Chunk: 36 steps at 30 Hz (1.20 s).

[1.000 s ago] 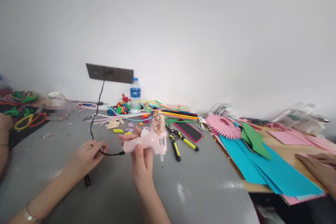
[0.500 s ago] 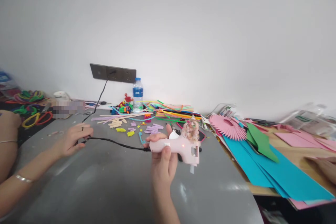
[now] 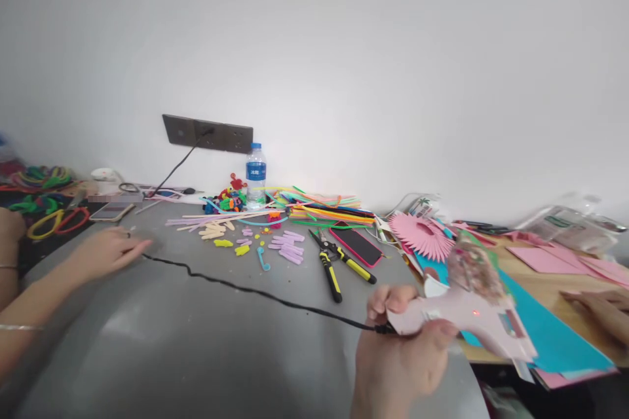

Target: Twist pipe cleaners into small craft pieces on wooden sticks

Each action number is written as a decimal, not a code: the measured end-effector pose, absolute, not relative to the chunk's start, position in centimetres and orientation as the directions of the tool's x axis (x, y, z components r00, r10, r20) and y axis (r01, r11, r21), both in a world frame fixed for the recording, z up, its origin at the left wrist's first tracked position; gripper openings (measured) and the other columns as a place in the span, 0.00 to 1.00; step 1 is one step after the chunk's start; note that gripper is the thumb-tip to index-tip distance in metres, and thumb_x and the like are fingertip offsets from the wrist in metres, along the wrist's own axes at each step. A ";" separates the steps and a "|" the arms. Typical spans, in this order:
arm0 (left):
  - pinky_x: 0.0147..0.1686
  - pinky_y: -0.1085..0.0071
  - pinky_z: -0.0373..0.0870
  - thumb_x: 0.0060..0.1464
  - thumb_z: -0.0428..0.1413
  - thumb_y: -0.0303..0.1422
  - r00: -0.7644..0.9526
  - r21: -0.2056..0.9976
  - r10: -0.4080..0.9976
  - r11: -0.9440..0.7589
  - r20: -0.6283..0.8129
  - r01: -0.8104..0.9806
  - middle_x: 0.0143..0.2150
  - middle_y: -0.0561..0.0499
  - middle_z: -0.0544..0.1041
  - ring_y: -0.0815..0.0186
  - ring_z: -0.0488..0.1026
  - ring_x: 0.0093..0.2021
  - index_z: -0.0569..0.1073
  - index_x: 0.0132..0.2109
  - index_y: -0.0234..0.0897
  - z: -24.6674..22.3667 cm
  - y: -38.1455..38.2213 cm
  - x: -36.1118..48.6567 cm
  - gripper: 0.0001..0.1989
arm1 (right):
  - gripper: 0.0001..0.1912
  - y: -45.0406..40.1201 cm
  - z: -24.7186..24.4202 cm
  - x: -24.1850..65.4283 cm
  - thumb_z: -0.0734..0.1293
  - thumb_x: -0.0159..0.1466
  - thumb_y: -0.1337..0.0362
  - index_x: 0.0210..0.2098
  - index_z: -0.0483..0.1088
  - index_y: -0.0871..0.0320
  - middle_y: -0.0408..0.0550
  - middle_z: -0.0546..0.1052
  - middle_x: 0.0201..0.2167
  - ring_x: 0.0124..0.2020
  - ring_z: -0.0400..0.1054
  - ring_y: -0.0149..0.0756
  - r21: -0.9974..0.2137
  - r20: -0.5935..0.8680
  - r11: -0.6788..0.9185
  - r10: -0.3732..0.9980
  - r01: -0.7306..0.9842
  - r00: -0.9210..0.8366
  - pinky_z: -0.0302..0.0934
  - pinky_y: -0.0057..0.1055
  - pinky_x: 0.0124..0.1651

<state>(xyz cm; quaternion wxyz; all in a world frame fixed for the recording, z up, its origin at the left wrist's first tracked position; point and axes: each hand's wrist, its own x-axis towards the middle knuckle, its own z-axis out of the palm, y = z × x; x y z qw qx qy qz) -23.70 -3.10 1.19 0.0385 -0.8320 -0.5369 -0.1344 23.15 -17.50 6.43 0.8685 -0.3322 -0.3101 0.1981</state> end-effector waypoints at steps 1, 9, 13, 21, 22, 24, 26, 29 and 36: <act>0.38 0.66 0.64 0.60 0.46 0.46 0.446 0.079 0.876 -0.465 0.185 0.882 0.21 0.49 0.73 0.59 0.71 0.30 0.73 0.23 0.40 0.8 -3.2 -23.2 0.23 | 0.22 -17.3 6.0 23.0 0.69 0.61 0.44 0.32 0.64 0.56 0.36 0.60 0.20 0.20 0.54 0.27 -0.706 0.389 0.685 0.587 -0.180 0.710 0.49 0.25 0.21; 0.33 0.70 0.62 0.57 0.50 0.44 0.479 0.159 0.876 -0.480 0.047 0.863 0.30 0.50 0.76 0.61 0.72 0.31 0.70 0.31 0.41 0.3 -1.5 -20.1 0.13 | 0.24 -14.1 -0.7 19.3 0.63 0.64 0.42 0.39 0.70 0.58 0.34 0.58 0.14 0.14 0.43 0.25 -0.860 0.117 0.196 0.974 -0.471 0.192 0.41 0.25 0.19; 0.32 0.69 0.64 0.58 0.49 0.47 0.382 0.224 0.922 -0.385 0.061 0.895 0.30 0.50 0.78 0.60 0.75 0.31 0.70 0.43 0.39 1.4 1.2 -17.9 0.17 | 0.24 -12.9 -3.8 18.4 0.62 0.65 0.43 0.31 0.68 0.58 0.36 0.60 0.13 0.14 0.45 0.25 -0.892 0.145 0.182 0.982 -0.414 0.119 0.40 0.27 0.20; 0.36 0.67 0.69 0.50 0.57 0.39 0.278 -0.014 0.953 -0.281 -0.118 0.960 0.38 0.41 0.81 0.52 0.78 0.39 0.75 0.45 0.36 1.9 6.0 -14.5 0.16 | 0.24 -12.7 -5.7 18.4 0.61 0.67 0.43 0.35 0.69 0.59 0.36 0.60 0.13 0.15 0.46 0.26 -0.904 0.125 0.144 0.990 -0.403 0.072 0.41 0.27 0.20; 0.35 0.67 0.69 0.47 0.59 0.37 0.283 -0.021 0.950 -0.288 -0.129 0.957 0.38 0.42 0.82 0.52 0.79 0.39 0.76 0.42 0.37 1.9 6.3 -14.4 0.15 | 0.24 -12.7 -5.8 18.4 0.61 0.67 0.43 0.34 0.69 0.59 0.37 0.61 0.14 0.15 0.46 0.26 -0.903 0.123 0.141 0.990 -0.405 0.069 0.40 0.27 0.20; 0.35 0.67 0.69 0.46 0.60 0.35 0.285 -0.032 0.949 -0.291 -0.133 0.956 0.37 0.42 0.82 0.52 0.79 0.38 0.76 0.38 0.38 1.9 6.6 -14.1 0.10 | 0.24 -12.7 -6.0 18.4 0.61 0.67 0.43 0.33 0.69 0.60 0.37 0.61 0.14 0.15 0.46 0.25 -0.902 0.117 0.133 0.991 -0.410 0.066 0.40 0.27 0.20; 0.36 0.67 0.69 0.50 0.56 0.31 0.274 -0.047 0.955 -0.280 -0.115 0.959 0.36 0.40 0.82 0.53 0.79 0.39 0.76 0.35 0.37 2.0 6.9 -13.9 0.06 | 0.23 -12.7 -6.0 18.4 0.61 0.67 0.44 0.34 0.69 0.59 0.37 0.61 0.14 0.15 0.46 0.26 -0.898 0.103 0.123 0.992 -0.423 0.070 0.40 0.27 0.20; 0.38 0.65 0.69 0.56 0.50 0.28 0.230 -0.062 0.972 -0.232 -0.041 0.971 0.38 0.36 0.81 0.51 0.79 0.41 0.76 0.41 0.33 2.1 7.2 -13.3 0.11 | 0.22 -12.7 -6.1 18.5 0.60 0.67 0.44 0.39 0.68 0.59 0.37 0.61 0.14 0.15 0.46 0.27 -0.887 0.101 0.120 0.993 -0.447 0.066 0.41 0.27 0.20; 0.35 0.68 0.66 0.59 0.50 0.30 0.142 -0.010 0.987 -0.142 0.077 0.990 0.35 0.39 0.80 0.55 0.78 0.38 0.71 0.48 0.30 2.3 7.4 -12.7 0.13 | 0.25 -12.7 -6.2 18.6 0.60 0.67 0.42 0.43 0.70 0.59 0.38 0.62 0.16 0.17 0.48 0.28 -0.889 0.137 0.147 0.989 -0.433 0.054 0.44 0.27 0.21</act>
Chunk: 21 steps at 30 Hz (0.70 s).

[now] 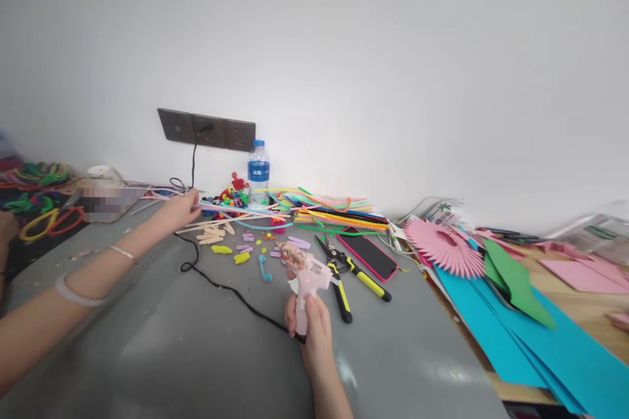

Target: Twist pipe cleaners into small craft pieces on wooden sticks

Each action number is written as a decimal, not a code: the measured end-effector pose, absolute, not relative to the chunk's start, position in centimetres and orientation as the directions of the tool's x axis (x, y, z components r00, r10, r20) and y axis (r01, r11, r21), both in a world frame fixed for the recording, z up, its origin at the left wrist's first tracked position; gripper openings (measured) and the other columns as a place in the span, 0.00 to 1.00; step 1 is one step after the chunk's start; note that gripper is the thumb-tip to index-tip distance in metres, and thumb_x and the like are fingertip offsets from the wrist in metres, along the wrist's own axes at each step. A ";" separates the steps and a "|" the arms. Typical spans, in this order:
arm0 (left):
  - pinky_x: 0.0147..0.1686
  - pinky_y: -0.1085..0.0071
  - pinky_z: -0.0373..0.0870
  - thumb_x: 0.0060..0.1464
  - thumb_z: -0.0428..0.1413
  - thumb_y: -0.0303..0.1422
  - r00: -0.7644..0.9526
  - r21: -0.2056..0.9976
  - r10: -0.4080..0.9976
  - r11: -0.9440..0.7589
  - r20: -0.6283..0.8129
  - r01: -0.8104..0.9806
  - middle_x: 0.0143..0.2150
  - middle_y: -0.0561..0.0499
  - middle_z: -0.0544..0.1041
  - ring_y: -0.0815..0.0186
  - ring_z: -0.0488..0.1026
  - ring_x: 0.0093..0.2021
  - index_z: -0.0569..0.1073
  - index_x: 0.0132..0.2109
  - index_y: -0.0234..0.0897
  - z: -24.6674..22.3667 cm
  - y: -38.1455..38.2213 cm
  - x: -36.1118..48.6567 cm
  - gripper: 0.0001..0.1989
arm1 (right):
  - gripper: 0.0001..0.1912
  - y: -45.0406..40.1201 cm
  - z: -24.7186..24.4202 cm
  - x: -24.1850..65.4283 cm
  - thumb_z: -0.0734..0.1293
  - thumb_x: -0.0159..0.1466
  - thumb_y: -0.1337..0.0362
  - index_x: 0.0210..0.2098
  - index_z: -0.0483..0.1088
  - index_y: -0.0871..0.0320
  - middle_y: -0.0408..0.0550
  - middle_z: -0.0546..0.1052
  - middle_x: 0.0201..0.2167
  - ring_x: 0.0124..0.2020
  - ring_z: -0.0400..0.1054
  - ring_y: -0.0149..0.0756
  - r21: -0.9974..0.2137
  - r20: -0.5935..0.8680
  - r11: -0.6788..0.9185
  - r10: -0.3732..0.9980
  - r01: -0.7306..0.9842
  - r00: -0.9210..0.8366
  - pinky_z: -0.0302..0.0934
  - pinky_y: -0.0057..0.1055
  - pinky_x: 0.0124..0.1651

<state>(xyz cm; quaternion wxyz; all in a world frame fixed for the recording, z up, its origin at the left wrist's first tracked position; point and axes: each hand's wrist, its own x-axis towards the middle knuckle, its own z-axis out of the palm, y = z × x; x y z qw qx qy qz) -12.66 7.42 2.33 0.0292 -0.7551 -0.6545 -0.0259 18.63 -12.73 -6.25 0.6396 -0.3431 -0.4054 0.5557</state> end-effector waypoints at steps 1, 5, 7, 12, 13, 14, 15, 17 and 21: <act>0.35 0.69 0.66 0.59 0.50 0.31 0.145 0.003 0.987 -0.146 0.072 0.989 0.34 0.41 0.80 0.56 0.78 0.37 0.73 0.43 0.32 2.4 7.3 -12.7 0.10 | 0.26 -12.7 -6.3 18.6 0.60 0.66 0.41 0.41 0.70 0.59 0.38 0.62 0.16 0.17 0.48 0.28 -0.889 0.159 0.167 0.986 -0.427 0.055 0.44 0.27 0.22; 0.29 0.71 0.62 0.62 0.46 0.43 0.240 0.156 0.968 -0.228 -0.066 0.961 0.25 0.48 0.77 0.61 0.74 0.29 0.74 0.28 0.37 2.8 6.1 -13.3 0.21 | 0.29 -12.8 -6.5 18.7 0.66 0.60 0.37 0.41 0.71 0.59 0.37 0.61 0.17 0.17 0.48 0.27 -0.892 0.214 0.210 0.976 -0.401 0.036 0.44 0.27 0.22; 0.29 0.70 0.61 0.61 0.45 0.45 0.324 0.238 0.939 -0.291 -0.116 0.927 0.26 0.48 0.77 0.62 0.73 0.29 0.77 0.31 0.37 2.6 5.5 -13.6 0.22 | 0.31 -12.8 -6.7 18.6 0.69 0.57 0.38 0.44 0.71 0.59 0.37 0.60 0.18 0.17 0.48 0.26 -0.901 0.205 0.193 0.979 -0.388 0.010 0.44 0.27 0.22; 0.35 0.69 0.66 0.53 0.51 0.37 0.360 0.227 0.933 -0.352 0.008 0.908 0.37 0.47 0.79 0.60 0.75 0.35 0.80 0.43 0.41 1.0 5.3 -14.0 0.16 | 0.31 -12.8 -7.1 18.7 0.70 0.57 0.40 0.47 0.71 0.59 0.37 0.60 0.18 0.17 0.48 0.26 -0.907 0.204 0.186 0.979 -0.379 -0.006 0.44 0.27 0.22; 0.36 0.69 0.67 0.53 0.52 0.37 0.357 0.222 0.934 -0.354 0.028 0.909 0.38 0.46 0.79 0.60 0.75 0.36 0.80 0.44 0.41 0.7 5.4 -14.0 0.16 | 0.30 -12.8 -7.2 18.7 0.70 0.58 0.41 0.47 0.71 0.59 0.37 0.60 0.18 0.17 0.48 0.26 -0.905 0.205 0.189 0.979 -0.381 -0.003 0.44 0.27 0.22; 0.37 0.69 0.67 0.52 0.52 0.36 0.358 0.217 0.933 -0.357 0.039 0.908 0.38 0.46 0.79 0.59 0.75 0.36 0.80 0.45 0.42 0.5 5.5 -14.0 0.16 | 0.29 -12.7 -7.2 18.7 0.70 0.58 0.41 0.46 0.71 0.59 0.37 0.60 0.18 0.17 0.48 0.26 -0.904 0.207 0.190 0.978 -0.383 -0.003 0.44 0.27 0.22; 0.37 0.69 0.67 0.51 0.53 0.36 0.358 0.211 0.933 -0.358 0.040 0.910 0.39 0.47 0.79 0.59 0.75 0.37 0.80 0.46 0.42 0.3 5.5 -14.0 0.17 | 0.28 -12.7 -7.2 18.7 0.70 0.58 0.41 0.44 0.72 0.59 0.37 0.60 0.18 0.17 0.49 0.26 -0.903 0.212 0.194 0.977 -0.383 -0.006 0.45 0.27 0.22; 0.37 0.69 0.68 0.51 0.53 0.36 0.336 0.183 0.942 -0.335 0.026 0.924 0.40 0.47 0.78 0.59 0.76 0.38 0.79 0.49 0.42 0.1 5.7 -14.0 0.19 | 0.25 -12.7 -7.2 18.7 0.70 0.59 0.42 0.39 0.72 0.58 0.37 0.60 0.17 0.17 0.50 0.27 -0.905 0.221 0.200 0.975 -0.376 -0.015 0.46 0.27 0.22; 0.36 0.69 0.67 0.52 0.52 0.35 0.285 0.142 0.958 -0.286 0.023 0.948 0.39 0.46 0.78 0.57 0.76 0.40 0.77 0.49 0.42 -0.3 5.9 -13.8 0.18 | 0.24 -12.8 -7.2 18.6 0.68 0.60 0.41 0.36 0.72 0.58 0.38 0.60 0.17 0.17 0.50 0.27 -0.908 0.225 0.205 0.974 -0.364 -0.012 0.47 0.27 0.22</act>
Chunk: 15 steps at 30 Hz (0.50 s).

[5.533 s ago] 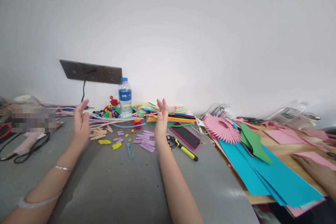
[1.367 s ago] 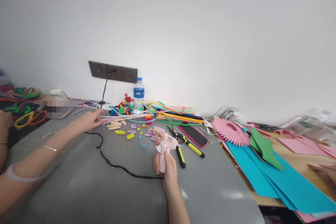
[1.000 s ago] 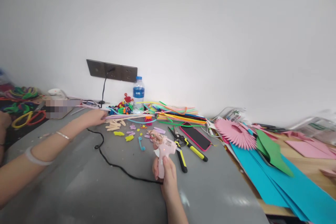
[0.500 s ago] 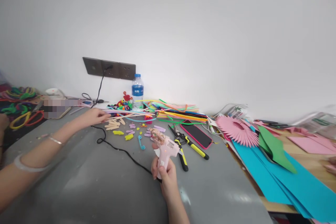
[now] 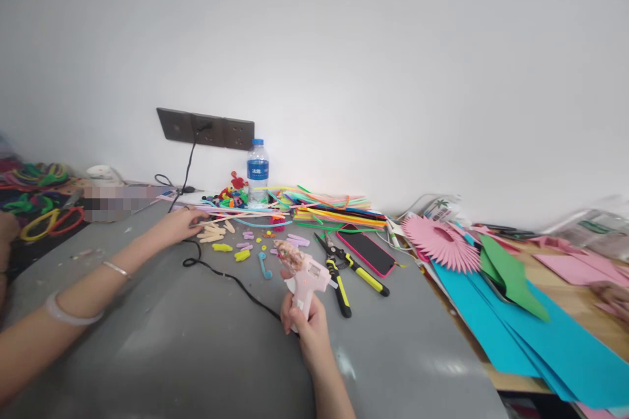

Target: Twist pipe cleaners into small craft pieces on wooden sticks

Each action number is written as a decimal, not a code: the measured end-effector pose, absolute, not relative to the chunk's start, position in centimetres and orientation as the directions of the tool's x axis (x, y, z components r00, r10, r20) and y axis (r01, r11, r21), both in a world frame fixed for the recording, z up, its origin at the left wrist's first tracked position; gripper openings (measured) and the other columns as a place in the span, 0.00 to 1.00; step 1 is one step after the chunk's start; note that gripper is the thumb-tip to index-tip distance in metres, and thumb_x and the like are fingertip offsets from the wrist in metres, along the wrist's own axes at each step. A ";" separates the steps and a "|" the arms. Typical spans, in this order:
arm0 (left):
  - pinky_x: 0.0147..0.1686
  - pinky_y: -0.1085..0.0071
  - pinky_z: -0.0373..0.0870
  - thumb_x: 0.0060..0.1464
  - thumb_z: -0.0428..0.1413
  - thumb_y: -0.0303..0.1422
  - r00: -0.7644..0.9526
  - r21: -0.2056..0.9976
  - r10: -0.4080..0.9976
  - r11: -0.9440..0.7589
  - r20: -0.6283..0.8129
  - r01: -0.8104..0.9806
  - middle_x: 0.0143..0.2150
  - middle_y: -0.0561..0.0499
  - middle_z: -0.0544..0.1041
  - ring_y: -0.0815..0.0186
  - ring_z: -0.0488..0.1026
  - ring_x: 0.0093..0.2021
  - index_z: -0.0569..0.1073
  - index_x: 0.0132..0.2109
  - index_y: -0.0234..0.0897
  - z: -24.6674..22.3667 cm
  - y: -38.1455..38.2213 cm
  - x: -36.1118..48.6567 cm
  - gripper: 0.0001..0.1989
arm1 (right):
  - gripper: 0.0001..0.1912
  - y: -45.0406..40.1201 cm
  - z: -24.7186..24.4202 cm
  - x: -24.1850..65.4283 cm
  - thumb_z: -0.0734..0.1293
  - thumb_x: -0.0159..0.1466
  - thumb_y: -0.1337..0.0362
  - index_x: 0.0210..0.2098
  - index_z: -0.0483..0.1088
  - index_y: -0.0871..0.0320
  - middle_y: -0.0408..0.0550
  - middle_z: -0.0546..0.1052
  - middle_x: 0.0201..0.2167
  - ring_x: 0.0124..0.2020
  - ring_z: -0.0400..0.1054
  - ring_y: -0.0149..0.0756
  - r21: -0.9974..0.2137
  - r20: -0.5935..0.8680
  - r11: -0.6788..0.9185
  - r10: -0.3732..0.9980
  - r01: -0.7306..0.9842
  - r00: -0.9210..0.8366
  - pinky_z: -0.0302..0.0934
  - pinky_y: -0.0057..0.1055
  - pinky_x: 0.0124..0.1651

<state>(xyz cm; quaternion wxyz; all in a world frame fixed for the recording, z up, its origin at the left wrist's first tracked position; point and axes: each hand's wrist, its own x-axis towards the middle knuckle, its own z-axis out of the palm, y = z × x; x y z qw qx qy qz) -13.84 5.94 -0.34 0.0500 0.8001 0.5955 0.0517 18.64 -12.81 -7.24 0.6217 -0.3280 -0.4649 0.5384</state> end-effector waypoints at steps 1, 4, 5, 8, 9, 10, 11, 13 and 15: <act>0.37 0.68 0.67 0.52 0.52 0.35 0.286 0.144 0.958 -0.287 0.028 0.947 0.39 0.45 0.78 0.56 0.76 0.40 0.78 0.45 0.41 -0.5 6.0 -13.8 0.15 | 0.25 -12.8 -7.2 18.6 0.68 0.60 0.41 0.37 0.72 0.59 0.38 0.60 0.17 0.17 0.49 0.27 -0.911 0.220 0.202 0.975 -0.360 -0.010 0.47 0.27 0.22; 0.39 0.66 0.68 0.51 0.52 0.34 0.291 0.163 0.956 -0.293 0.036 0.942 0.40 0.42 0.78 0.55 0.75 0.41 0.76 0.35 0.38 -0.8 6.3 -13.9 0.09 | 0.28 -12.8 -7.2 18.7 0.69 0.59 0.40 0.41 0.72 0.59 0.37 0.60 0.17 0.17 0.49 0.27 -0.919 0.206 0.190 0.979 -0.346 -0.008 0.47 0.27 0.22; 0.40 0.66 0.68 0.51 0.52 0.34 0.293 0.173 0.955 -0.295 0.039 0.940 0.40 0.42 0.78 0.55 0.76 0.41 0.75 0.33 0.38 -0.8 6.4 -13.9 0.08 | 0.28 -12.8 -7.2 18.7 0.69 0.59 0.40 0.42 0.72 0.60 0.37 0.60 0.17 0.17 0.49 0.27 -0.920 0.202 0.187 0.979 -0.345 -0.009 0.47 0.28 0.22; 0.39 0.67 0.69 0.52 0.51 0.36 0.306 0.222 0.952 -0.304 0.025 0.927 0.36 0.45 0.79 0.58 0.76 0.38 0.74 0.33 0.39 -0.5 6.3 -14.1 0.09 | 0.30 -12.8 -7.0 18.6 0.69 0.58 0.40 0.45 0.72 0.60 0.36 0.60 0.17 0.17 0.49 0.27 -0.918 0.195 0.179 0.981 -0.354 -0.009 0.47 0.28 0.22; 0.37 0.68 0.69 0.53 0.50 0.38 0.313 0.254 0.950 -0.305 0.013 0.918 0.34 0.47 0.80 0.58 0.76 0.36 0.74 0.34 0.39 -0.3 6.2 -14.2 0.10 | 0.30 -12.8 -7.0 18.6 0.69 0.58 0.40 0.46 0.72 0.60 0.36 0.60 0.17 0.17 0.49 0.27 -0.916 0.195 0.180 0.981 -0.358 -0.009 0.46 0.27 0.22; 0.36 0.68 0.69 0.53 0.49 0.40 0.318 0.295 0.948 -0.304 -0.002 0.906 0.32 0.48 0.80 0.59 0.76 0.34 0.74 0.35 0.39 -0.1 6.0 -14.3 0.12 | 0.30 -12.8 -6.9 18.5 0.69 0.59 0.40 0.46 0.72 0.60 0.36 0.60 0.17 0.17 0.49 0.27 -0.914 0.198 0.182 0.980 -0.362 -0.007 0.46 0.27 0.22; 0.35 0.68 0.69 0.53 0.49 0.42 0.324 0.343 0.946 -0.299 -0.018 0.891 0.32 0.48 0.80 0.59 0.77 0.34 0.74 0.35 0.39 0.2 5.9 -14.5 0.14 | 0.30 -12.8 -6.9 18.5 0.69 0.59 0.41 0.47 0.71 0.60 0.36 0.60 0.17 0.17 0.49 0.27 -0.913 0.200 0.183 0.980 -0.366 -0.008 0.46 0.27 0.22; 0.36 0.67 0.69 0.52 0.48 0.44 0.327 0.446 0.944 -0.273 -0.047 0.852 0.32 0.48 0.82 0.58 0.77 0.34 0.74 0.36 0.38 0.6 5.6 -14.8 0.16 | 0.29 -12.8 -6.9 18.5 0.69 0.59 0.41 0.47 0.71 0.59 0.37 0.61 0.17 0.17 0.49 0.27 -0.910 0.201 0.185 0.979 -0.370 -0.006 0.46 0.27 0.22; 0.36 0.67 0.69 0.51 0.48 0.44 0.311 0.504 0.949 -0.240 -0.059 0.829 0.33 0.49 0.83 0.57 0.78 0.35 0.73 0.40 0.38 0.9 5.4 -15.1 0.17 | 0.30 -12.8 -7.0 18.5 0.69 0.59 0.41 0.48 0.71 0.59 0.37 0.61 0.17 0.16 0.49 0.27 -0.909 0.201 0.186 0.980 -0.372 -0.002 0.46 0.27 0.22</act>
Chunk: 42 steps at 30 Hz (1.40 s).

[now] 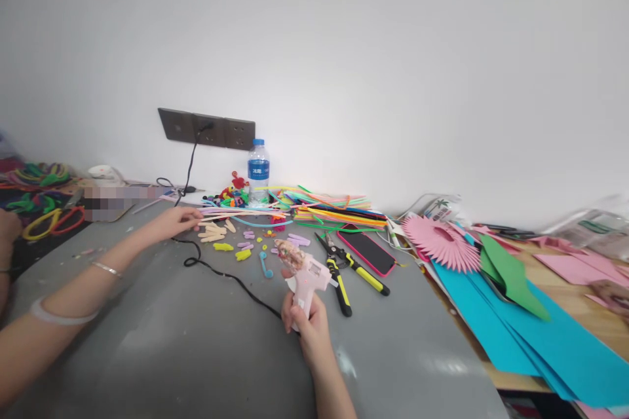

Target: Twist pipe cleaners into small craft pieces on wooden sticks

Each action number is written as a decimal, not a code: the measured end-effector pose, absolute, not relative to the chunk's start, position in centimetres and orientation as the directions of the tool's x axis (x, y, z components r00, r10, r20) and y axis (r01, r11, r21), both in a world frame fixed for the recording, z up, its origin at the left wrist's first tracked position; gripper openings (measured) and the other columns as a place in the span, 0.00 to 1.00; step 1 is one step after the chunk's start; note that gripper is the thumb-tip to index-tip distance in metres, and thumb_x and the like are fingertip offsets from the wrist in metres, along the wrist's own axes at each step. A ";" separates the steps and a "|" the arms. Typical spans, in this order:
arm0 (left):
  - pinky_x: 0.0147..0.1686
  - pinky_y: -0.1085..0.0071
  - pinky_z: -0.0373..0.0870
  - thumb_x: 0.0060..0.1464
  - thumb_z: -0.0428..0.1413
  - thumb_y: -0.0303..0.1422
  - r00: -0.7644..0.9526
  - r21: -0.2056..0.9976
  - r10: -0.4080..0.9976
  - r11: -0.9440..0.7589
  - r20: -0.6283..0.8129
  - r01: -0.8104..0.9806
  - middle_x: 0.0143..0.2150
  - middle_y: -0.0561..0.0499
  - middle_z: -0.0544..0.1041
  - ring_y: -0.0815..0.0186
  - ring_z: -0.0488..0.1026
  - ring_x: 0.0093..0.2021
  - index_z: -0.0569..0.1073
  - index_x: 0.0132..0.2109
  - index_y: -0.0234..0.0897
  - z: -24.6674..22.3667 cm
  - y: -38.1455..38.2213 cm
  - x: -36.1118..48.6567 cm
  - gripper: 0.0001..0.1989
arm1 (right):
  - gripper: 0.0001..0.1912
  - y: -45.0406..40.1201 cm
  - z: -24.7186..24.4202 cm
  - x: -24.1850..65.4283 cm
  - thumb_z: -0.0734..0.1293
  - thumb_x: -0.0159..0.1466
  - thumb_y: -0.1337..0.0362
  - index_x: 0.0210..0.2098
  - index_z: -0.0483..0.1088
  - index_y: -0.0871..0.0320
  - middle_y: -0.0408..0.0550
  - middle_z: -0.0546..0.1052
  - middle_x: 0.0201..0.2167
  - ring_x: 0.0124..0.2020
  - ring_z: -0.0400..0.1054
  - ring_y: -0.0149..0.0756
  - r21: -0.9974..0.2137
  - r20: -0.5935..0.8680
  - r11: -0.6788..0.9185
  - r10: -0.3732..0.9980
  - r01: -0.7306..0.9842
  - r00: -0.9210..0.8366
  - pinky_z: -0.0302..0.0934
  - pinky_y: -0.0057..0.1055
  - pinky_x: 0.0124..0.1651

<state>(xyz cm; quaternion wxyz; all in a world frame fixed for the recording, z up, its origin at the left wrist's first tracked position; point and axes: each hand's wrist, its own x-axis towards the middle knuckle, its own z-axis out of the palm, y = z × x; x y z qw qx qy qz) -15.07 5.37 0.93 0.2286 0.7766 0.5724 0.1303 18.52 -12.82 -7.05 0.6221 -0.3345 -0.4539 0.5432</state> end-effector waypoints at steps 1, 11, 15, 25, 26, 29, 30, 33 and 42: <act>0.35 0.67 0.68 0.51 0.48 0.45 0.296 0.510 0.953 -0.226 -0.059 0.830 0.32 0.50 0.83 0.57 0.78 0.35 0.73 0.41 0.39 1.0 5.3 -15.2 0.18 | 0.30 -12.8 -7.1 18.5 0.69 0.59 0.41 0.48 0.71 0.59 0.37 0.61 0.17 0.16 0.49 0.27 -0.909 0.202 0.187 0.979 -0.373 -0.001 0.46 0.28 0.22; 0.32 0.68 0.69 0.50 0.51 0.48 0.126 0.556 0.990 -0.142 0.068 0.819 0.28 0.51 0.80 0.59 0.77 0.29 0.62 0.34 0.42 0.2 4.6 -16.7 0.15 | 0.29 -12.9 -6.3 18.6 0.69 0.59 0.40 0.46 0.72 0.60 0.37 0.61 0.17 0.16 0.49 0.27 -0.916 0.206 0.186 0.978 -0.354 -0.018 0.45 0.28 0.22; 0.41 0.65 0.72 0.49 0.54 0.50 0.181 0.628 0.979 -0.199 0.093 0.753 0.33 0.47 0.83 0.56 0.80 0.38 0.68 0.33 0.40 -0.1 4.4 -16.4 0.17 | 0.30 -13.0 -6.1 18.5 0.69 0.59 0.40 0.46 0.72 0.60 0.37 0.62 0.16 0.16 0.50 0.27 -0.923 0.201 0.188 0.979 -0.337 -0.005 0.46 0.28 0.22; 0.44 0.63 0.71 0.50 0.55 0.51 0.249 0.479 0.956 -0.295 0.158 0.827 0.42 0.45 0.82 0.55 0.76 0.42 0.75 0.39 0.39 -1.8 4.3 -15.6 0.21 | 0.29 -12.8 -6.7 18.6 0.68 0.60 0.41 0.47 0.71 0.59 0.37 0.61 0.17 0.17 0.49 0.27 -0.912 0.220 0.205 0.976 -0.354 -0.002 0.46 0.27 0.22; 0.43 0.64 0.71 0.50 0.55 0.51 0.248 0.454 0.950 -0.308 0.188 0.836 0.42 0.45 0.81 0.56 0.76 0.41 0.74 0.39 0.39 -1.9 4.2 -15.6 0.20 | 0.29 -12.8 -6.7 18.5 0.68 0.60 0.41 0.47 0.71 0.60 0.37 0.61 0.17 0.17 0.49 0.27 -0.916 0.220 0.205 0.976 -0.345 -0.004 0.46 0.28 0.22; 0.42 0.64 0.70 0.54 0.53 0.50 0.228 0.410 0.924 -0.345 0.308 0.844 0.42 0.44 0.78 0.57 0.74 0.40 0.71 0.39 0.38 -1.2 3.4 -15.4 0.19 | 0.28 -13.3 -5.9 18.1 0.68 0.60 0.40 0.44 0.71 0.60 0.37 0.60 0.17 0.17 0.50 0.28 -0.921 0.203 0.182 0.979 -0.345 -0.026 0.46 0.28 0.23; 0.43 0.64 0.69 0.56 0.51 0.49 0.231 0.402 0.918 -0.354 0.322 0.844 0.41 0.45 0.78 0.57 0.74 0.40 0.71 0.39 0.38 -0.7 2.8 -15.4 0.18 | 0.27 -13.6 -5.3 17.9 0.67 0.61 0.40 0.43 0.71 0.59 0.38 0.61 0.18 0.18 0.50 0.28 -0.919 0.187 0.161 0.982 -0.360 -0.037 0.47 0.28 0.23; 0.48 0.61 0.67 0.63 0.45 0.48 0.300 0.380 0.921 -0.377 0.248 0.845 0.39 0.47 0.79 0.56 0.74 0.43 0.74 0.40 0.40 0.8 0.2 -15.8 0.20 | 0.24 -14.7 -2.5 17.1 0.63 0.65 0.41 0.37 0.70 0.58 0.41 0.62 0.22 0.20 0.52 0.29 -0.908 0.134 0.077 0.984 -0.412 -0.113 0.49 0.29 0.24; 0.56 0.56 0.69 0.61 0.48 0.48 0.207 0.392 0.911 -0.346 0.356 0.852 0.53 0.44 0.78 0.51 0.74 0.54 0.73 0.53 0.44 -3.1 -7.9 -19.0 0.21 | 0.28 -10.8 9.6 9.9 0.61 0.69 0.47 0.63 0.60 0.54 0.51 0.74 0.45 0.43 0.69 0.40 -0.914 0.363 0.398 0.725 -0.075 -0.586 0.65 0.36 0.44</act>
